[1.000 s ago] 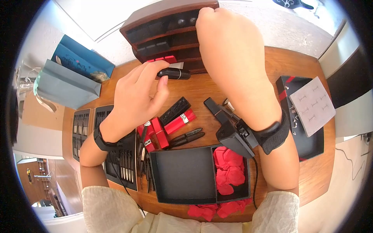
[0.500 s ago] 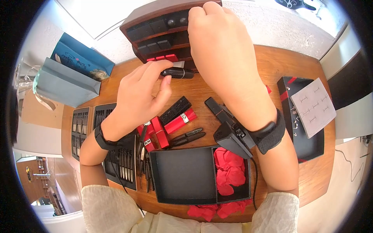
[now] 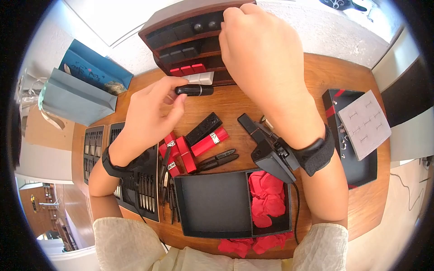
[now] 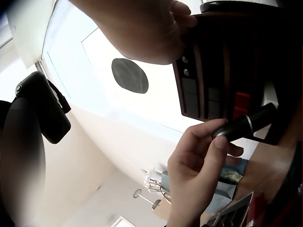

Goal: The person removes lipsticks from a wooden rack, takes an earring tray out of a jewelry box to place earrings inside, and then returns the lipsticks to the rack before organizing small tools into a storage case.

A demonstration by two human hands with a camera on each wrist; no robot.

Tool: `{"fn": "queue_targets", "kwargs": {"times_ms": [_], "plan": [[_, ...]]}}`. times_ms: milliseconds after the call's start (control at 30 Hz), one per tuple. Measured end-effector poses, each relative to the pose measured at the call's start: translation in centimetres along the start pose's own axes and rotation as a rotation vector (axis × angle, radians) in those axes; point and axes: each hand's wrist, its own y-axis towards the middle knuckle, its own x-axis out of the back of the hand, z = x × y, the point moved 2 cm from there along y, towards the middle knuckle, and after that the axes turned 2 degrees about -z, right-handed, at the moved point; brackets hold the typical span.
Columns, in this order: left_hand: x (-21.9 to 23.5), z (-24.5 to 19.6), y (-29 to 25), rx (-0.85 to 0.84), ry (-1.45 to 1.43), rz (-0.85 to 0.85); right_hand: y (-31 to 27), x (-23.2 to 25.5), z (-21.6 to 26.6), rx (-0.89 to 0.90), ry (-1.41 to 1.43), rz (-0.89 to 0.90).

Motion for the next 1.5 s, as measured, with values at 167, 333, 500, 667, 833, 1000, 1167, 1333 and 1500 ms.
{"fn": "queue_targets", "kwargs": {"times_ms": [167, 333, 500, 667, 833, 1000, 1167, 1333, 1500], "plan": [[0.7, 1.2, -0.9, 0.144, -0.08, 0.065, 0.7, 1.4, -0.3, -0.081, 0.087, -0.011], [1.6, 3.5, -1.8, 0.482, -0.308, 0.271, 2.1, 4.3, 2.1, -0.31, 0.22, -0.056], [-0.1, 5.1, -2.7, 0.8, -0.634, 0.437, 2.3, 4.1, -0.8, -0.442, 0.482, -0.007], [-0.3, 4.0, -1.5, 0.508, -0.142, 0.671, 2.6, 5.5, -0.9, -0.499, 0.363, -0.094], [-1.4, 1.4, -0.8, -0.009, 0.224, 0.399, 2.8, 6.5, -1.6, -0.548, 0.395, -0.017], [-3.4, -3.7, 2.8, -0.177, 0.08, 0.348, 3.8, 7.6, -0.5, -0.697, 0.415, 0.255], [-8.2, -5.6, 4.8, -0.194, 0.051, 0.674, 4.3, 7.3, -0.5, -0.732, 0.332, 0.358], [-10.3, -5.8, 6.4, -0.081, 0.041, 0.786, 3.8, 7.6, -0.4, -0.697, 0.422, 0.332], [-12.0, -4.9, 6.9, -0.018, -0.005, 0.805, 3.4, 7.1, -1.1, -0.617, 0.405, 0.349]]}}
